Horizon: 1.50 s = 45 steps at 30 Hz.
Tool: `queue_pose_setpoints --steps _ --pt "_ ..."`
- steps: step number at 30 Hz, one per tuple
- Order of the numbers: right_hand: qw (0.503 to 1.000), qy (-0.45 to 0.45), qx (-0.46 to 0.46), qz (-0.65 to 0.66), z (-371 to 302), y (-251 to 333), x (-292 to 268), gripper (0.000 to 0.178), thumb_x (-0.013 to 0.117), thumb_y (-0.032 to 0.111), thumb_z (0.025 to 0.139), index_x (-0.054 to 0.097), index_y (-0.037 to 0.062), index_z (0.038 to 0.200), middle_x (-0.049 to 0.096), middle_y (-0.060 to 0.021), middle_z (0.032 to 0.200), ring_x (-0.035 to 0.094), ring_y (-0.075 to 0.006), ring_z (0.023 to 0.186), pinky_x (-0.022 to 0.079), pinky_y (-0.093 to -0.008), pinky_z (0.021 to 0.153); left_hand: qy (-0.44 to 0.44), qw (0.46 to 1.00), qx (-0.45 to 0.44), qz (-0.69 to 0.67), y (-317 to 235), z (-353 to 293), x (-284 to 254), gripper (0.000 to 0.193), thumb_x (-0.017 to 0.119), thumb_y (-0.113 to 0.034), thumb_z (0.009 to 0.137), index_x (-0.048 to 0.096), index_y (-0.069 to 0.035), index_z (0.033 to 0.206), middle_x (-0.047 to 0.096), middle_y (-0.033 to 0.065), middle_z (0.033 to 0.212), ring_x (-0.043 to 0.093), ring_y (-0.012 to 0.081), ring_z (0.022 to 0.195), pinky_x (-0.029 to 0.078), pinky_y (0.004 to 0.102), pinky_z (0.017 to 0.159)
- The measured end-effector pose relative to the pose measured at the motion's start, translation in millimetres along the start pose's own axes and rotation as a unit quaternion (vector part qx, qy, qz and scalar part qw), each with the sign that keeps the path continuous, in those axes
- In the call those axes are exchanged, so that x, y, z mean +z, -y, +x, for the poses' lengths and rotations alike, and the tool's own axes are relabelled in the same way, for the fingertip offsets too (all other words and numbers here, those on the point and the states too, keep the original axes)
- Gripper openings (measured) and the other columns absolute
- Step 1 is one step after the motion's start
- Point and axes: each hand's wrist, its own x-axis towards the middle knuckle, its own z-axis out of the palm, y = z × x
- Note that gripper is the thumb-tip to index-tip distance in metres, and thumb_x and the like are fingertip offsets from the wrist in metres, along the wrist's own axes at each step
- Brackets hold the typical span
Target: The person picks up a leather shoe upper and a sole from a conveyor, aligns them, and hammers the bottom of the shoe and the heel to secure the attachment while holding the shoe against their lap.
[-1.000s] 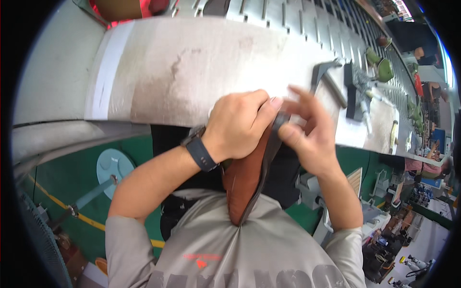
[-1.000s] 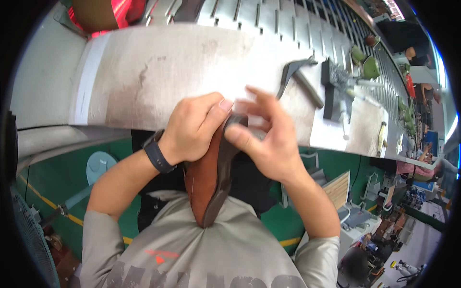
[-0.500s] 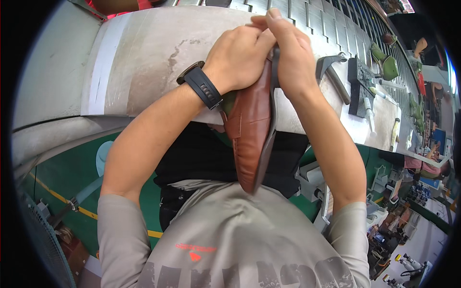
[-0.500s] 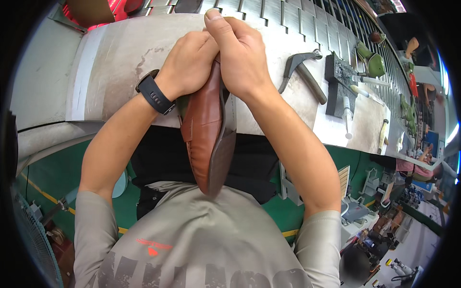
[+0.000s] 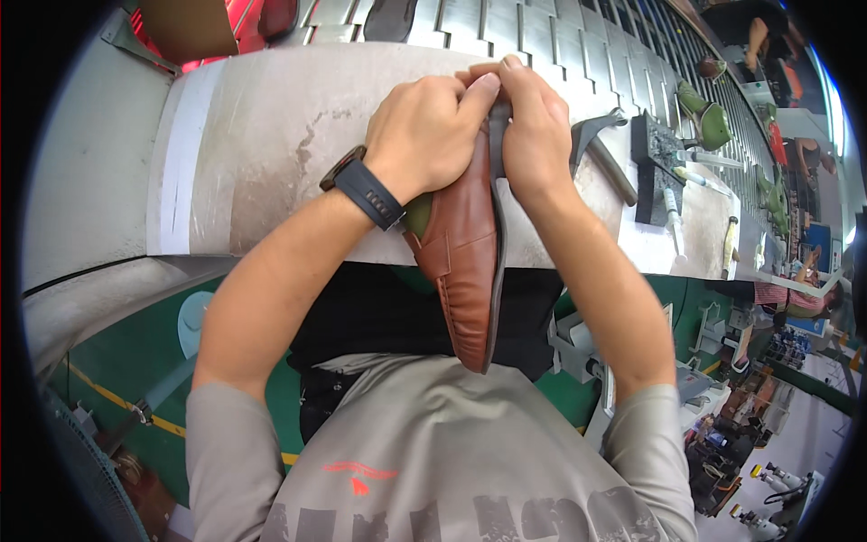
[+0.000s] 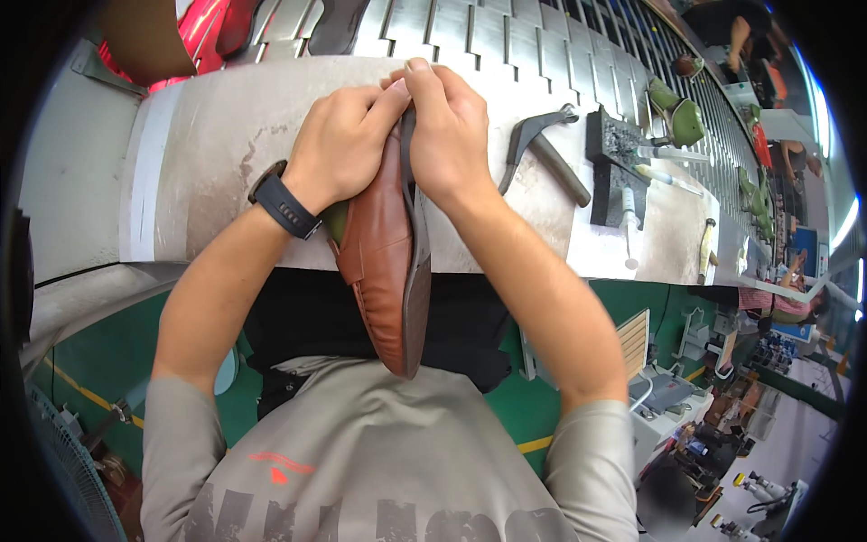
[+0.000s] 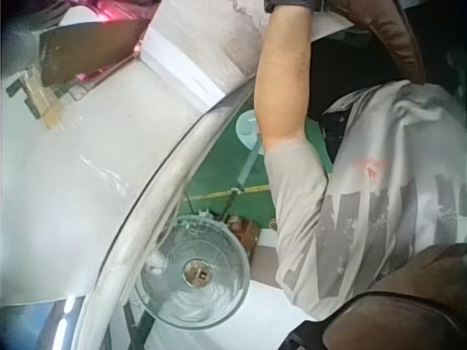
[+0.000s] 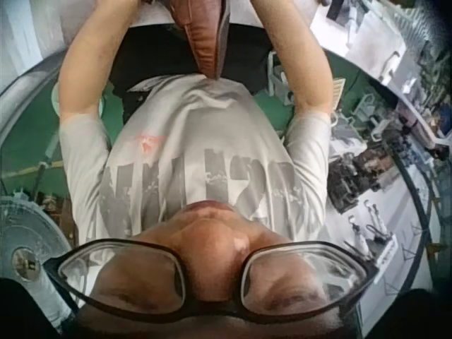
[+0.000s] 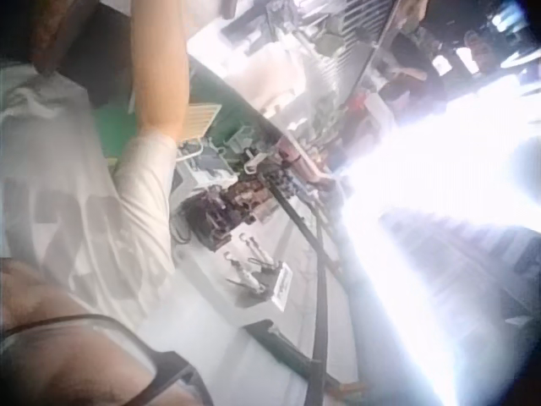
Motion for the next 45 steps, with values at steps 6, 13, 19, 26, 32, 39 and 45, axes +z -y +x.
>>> queue_pose_setpoints --steps 6,13,19,26,32,39,45 --pt "0.992 0.02 0.045 -0.118 -140.6 21.6 -22.2 0.074 0.073 0.019 0.097 0.04 -0.0125 0.156 0.054 -0.0281 0.151 0.053 -0.0343 0.144 0.041 -0.0428 0.12 -0.043 0.999 0.011 -0.025 8.6 -9.6 -10.8 0.057 0.052 -0.045 0.109 0.069 0.005 0.088 0.066 0.027 0.075 0.066 0.0432 0.072 0.051 0.0465 0.071" --pt "0.944 0.092 -0.059 -0.31 -200.4 37.6 6.3 0.105 0.084 0.009 0.082 0.019 -0.0226 0.158 0.025 -0.0496 0.16 0.033 -0.0621 0.15 0.032 -0.0541 0.124 -0.044 0.996 0.073 -0.012 9.2 -9.6 -5.2 0.06 0.052 -0.047 0.109 0.066 0.006 0.085 0.061 0.0269 0.072 0.064 0.0374 0.068 0.05 0.044 0.07" --pt "0.893 0.102 -0.066 -0.433 -199.8 50.7 7.2 0.101 0.082 0.008 0.081 0.022 -0.0224 0.157 0.028 -0.0492 0.159 0.035 -0.0615 0.15 0.032 -0.0599 0.123 -0.045 0.997 0.052 -0.024 4.4 -10.5 -6.5 0.058 0.052 -0.044 0.108 0.069 0.004 0.08 0.065 0.0282 0.074 0.066 0.0443 0.073 0.052 0.0488 0.072" --pt "0.86 0.103 -0.076 -0.493 -201.7 55.4 14.8 0.102 0.084 0.011 0.078 0.027 -0.0229 0.155 0.033 -0.05 0.156 0.038 -0.0604 0.149 0.031 -0.0664 0.12 -0.029 0.999 0.012 -0.024 5.1 -7.6 -7.4 0.058 0.053 -0.044 0.11 0.069 0.006 0.084 0.065 0.0258 0.072 0.065 0.0385 0.067 0.05 0.0453 0.067" --pt "0.859 0.114 -0.08 -0.492 -195.4 52.1 11.0 0.101 0.082 0.009 0.078 0.027 -0.0215 0.157 0.035 -0.0491 0.156 0.039 -0.0594 0.149 0.03 -0.0641 0.122 -0.021 0.999 0.018 -0.025 5.5 -8.1 -8.9 0.058 0.053 -0.044 0.11 0.071 0.004 0.083 0.068 0.0227 0.071 0.066 0.0364 0.066 0.051 0.0442 0.066" --pt "0.949 0.128 -0.093 -0.274 -183.2 24.9 -14.7 0.103 0.078 0.014 0.079 0.025 -0.0148 0.162 0.026 -0.0453 0.164 0.027 -0.0524 0.158 0.022 -0.0534 0.128 -0.019 0.999 0.015 -0.031 8.0 -7.7 -6.4 0.057 0.054 -0.043 0.11 0.071 0.005 0.084 0.067 0.0197 0.069 0.065 0.0339 0.064 0.051 0.0415 0.065" --pt "0.953 0.172 -0.127 -0.216 -175.0 4.7 -27.6 0.105 0.078 0.023 0.081 0.022 -0.0125 0.162 0.021 -0.0444 0.167 0.021 -0.0506 0.16 0.016 -0.054 0.129 -0.027 0.999 0.019 -0.034 7.5 -9.4 -8.2 0.055 0.055 -0.042 0.11 0.071 0.004 0.085 0.066 0.0183 0.068 0.063 0.0304 0.063 0.049 0.0398 0.063"
